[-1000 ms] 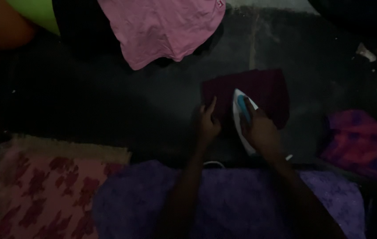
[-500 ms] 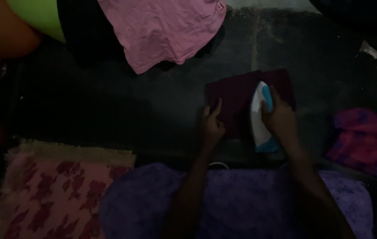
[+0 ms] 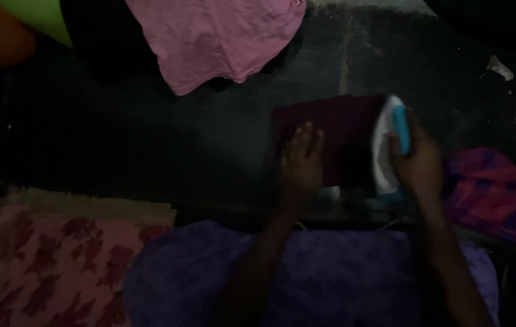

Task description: The person irons a maroon garment on the floor using a blue and white iron, repeatedly smoothing and folding the fabric. The person then switches to a patterned purple and pink cloth, smoothing it out on the floor.

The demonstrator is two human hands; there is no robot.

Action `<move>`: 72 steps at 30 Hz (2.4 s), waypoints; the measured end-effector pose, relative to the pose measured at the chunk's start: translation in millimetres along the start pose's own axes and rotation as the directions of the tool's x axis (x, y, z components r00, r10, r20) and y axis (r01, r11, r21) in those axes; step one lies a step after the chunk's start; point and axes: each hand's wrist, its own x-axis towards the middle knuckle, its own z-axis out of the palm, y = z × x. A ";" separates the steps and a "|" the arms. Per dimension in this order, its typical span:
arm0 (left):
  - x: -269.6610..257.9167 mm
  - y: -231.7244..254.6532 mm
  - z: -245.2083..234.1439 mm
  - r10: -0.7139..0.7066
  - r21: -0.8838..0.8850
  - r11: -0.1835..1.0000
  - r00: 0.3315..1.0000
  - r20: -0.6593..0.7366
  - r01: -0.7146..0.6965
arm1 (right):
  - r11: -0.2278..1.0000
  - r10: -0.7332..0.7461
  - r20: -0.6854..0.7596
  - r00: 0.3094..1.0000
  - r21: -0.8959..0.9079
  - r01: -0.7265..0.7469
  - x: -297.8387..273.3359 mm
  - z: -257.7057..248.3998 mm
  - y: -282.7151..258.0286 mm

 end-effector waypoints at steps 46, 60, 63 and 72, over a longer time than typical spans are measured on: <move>-20.3 -8.0 26.6 0.122 -0.010 0.992 0.975 0.184 -0.122 | 0.702 0.507 0.197 0.839 0.470 -0.535 20.7 -10.4 -5.2; -71.1 12.9 44.5 0.073 0.148 0.986 0.996 0.054 -0.080 | -0.268 0.221 0.134 0.966 0.961 -0.072 -97.8 4.3 189.1; -68.4 30.1 46.0 -0.028 0.291 0.957 0.985 0.168 -0.023 | 0.028 0.423 -0.065 0.904 0.998 0.058 -119.7 8.6 200.9; -27.3 60.8 2.6 -0.003 0.322 0.931 0.878 0.479 -0.173 | 0.197 0.491 -0.310 0.814 0.950 0.242 -158.0 -25.1 159.9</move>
